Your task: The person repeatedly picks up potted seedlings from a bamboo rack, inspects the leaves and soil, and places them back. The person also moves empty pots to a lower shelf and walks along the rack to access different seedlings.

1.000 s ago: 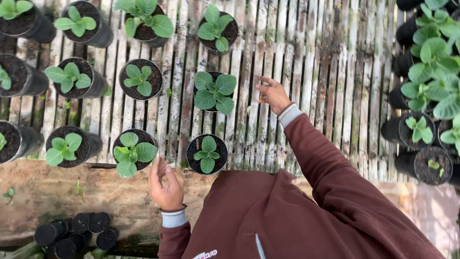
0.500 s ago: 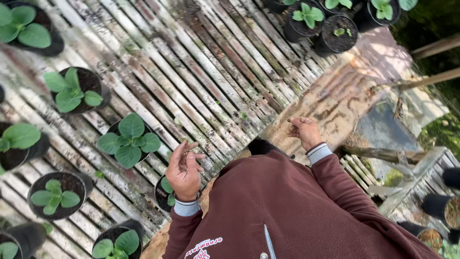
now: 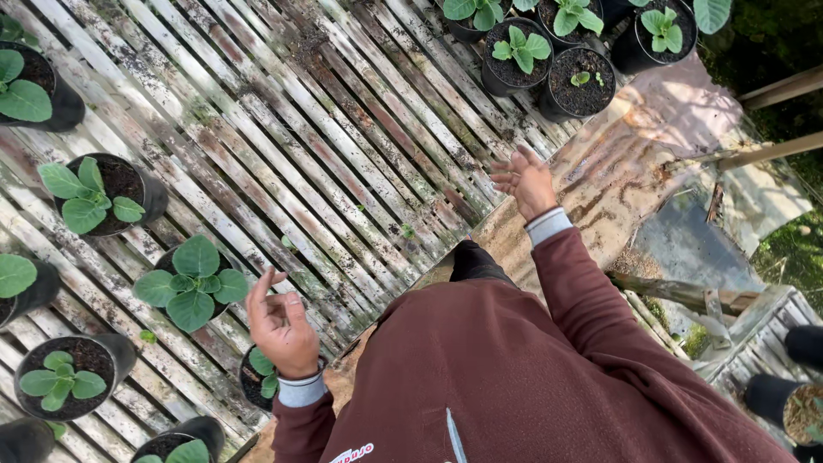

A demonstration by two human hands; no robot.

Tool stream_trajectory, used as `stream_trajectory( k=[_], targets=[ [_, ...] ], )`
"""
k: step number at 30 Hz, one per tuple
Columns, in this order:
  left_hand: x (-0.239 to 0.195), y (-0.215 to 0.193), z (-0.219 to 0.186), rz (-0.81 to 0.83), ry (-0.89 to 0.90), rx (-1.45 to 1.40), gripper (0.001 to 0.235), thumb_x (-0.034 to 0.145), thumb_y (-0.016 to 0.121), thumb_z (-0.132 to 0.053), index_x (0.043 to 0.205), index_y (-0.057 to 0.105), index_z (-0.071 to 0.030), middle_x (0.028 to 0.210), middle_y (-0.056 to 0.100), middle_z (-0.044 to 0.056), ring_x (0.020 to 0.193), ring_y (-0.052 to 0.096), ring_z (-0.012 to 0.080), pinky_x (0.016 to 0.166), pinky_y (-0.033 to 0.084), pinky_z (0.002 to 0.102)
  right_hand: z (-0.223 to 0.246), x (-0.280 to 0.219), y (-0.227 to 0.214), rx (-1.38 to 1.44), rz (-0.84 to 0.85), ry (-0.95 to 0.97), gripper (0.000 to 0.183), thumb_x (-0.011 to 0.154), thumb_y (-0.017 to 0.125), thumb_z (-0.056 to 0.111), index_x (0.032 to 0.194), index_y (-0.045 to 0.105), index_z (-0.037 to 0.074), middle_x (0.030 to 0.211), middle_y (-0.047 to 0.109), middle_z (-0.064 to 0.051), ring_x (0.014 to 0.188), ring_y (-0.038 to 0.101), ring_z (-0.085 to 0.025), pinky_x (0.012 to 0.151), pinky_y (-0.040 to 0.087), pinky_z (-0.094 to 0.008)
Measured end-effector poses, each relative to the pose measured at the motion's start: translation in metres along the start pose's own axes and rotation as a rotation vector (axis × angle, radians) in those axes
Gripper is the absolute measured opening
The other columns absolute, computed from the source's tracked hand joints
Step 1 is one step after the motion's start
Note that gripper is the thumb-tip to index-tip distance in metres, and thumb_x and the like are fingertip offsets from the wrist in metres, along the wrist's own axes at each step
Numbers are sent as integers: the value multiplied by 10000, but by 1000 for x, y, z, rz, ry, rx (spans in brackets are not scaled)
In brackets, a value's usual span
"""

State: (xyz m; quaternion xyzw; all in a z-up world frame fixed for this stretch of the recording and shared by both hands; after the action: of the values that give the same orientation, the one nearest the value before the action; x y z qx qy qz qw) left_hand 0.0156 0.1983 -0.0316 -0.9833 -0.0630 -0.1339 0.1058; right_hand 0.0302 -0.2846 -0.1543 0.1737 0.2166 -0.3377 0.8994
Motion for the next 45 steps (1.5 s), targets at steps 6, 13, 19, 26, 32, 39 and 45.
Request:
stream_trajectory(
  k=[6, 13, 19, 26, 32, 39, 45],
  targets=[
    [-26, 45, -20, -202, -101, 276, 389, 1052, 607, -20, 1437, 572, 20, 1415, 556, 116, 978, 617, 99, 765, 529, 245, 37, 124, 25, 263, -24, 9, 395, 1077, 351, 368, 1388, 311, 128, 1067, 688, -194, 756, 679, -269, 646, 597, -414],
    [-46, 172, -54, -276, -195, 363, 437, 1025, 625, 3, 1458, 570, -7, 1498, 496, 156, 967, 629, 123, 756, 516, 267, 23, 155, 17, 280, 69, -51, 301, 1114, 411, 264, 1315, 350, 48, 1143, 678, -217, 765, 695, -284, 611, 598, -420],
    [-45, 242, -89, -172, -223, 376, 437, 1000, 644, -42, 1427, 559, -5, 1521, 463, 175, 961, 654, 129, 757, 586, 284, 36, 143, 15, 212, 70, -43, 282, 1054, 402, 161, 1329, 339, 154, 962, 694, -168, 600, 646, -213, 514, 541, -341],
    [-14, 281, -96, 54, -197, 433, 634, 914, 759, -170, 1482, 516, -28, 1526, 491, 200, 1224, 630, 271, 930, 592, 351, 78, 109, -5, 6, 501, 139, 217, 1051, 401, 112, 1135, 568, 2, 796, 698, -156, 469, 539, -175, 428, 436, -292],
    [14, 315, -97, 213, 11, 396, 1301, 638, 991, -416, 1577, 214, 37, 1547, 429, 275, 1414, 472, 408, 1157, 424, 482, 166, 58, 2, -172, 1113, 246, 312, 997, 483, 153, 1213, 582, -48, 923, 705, -127, 500, 602, -218, 709, 571, -361],
    [9, 291, -92, 405, 70, -228, 1214, 575, 1006, -359, 1562, 381, -28, 1510, 559, 127, 1394, 563, 258, 1204, 460, 411, 237, 15, 18, -339, 1578, -502, 1040, 715, 909, 295, 1543, 363, -18, 1515, 452, -112, 1412, 458, -248, 1183, 376, -395],
    [13, 298, -113, 239, -313, -530, 1068, 676, 1028, -251, 1541, 463, 18, 1311, 699, 144, 1189, 681, 242, 1092, 560, 393, 220, 1, 32, -371, 1542, -511, 1026, 663, 997, 181, 1505, 440, -2, 1477, 594, -138, 1345, 615, -256, 1139, 531, -420]
  ],
)
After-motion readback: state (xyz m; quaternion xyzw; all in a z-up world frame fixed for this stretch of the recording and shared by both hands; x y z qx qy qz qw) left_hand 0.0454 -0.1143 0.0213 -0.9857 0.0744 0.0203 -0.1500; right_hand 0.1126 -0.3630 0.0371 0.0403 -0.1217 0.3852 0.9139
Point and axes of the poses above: each hand's wrist, its own x-axis towards the middle knuckle, its own y-axis out of the palm, z = x × y, the point moved 1 cm from there along x, towards the middle knuckle
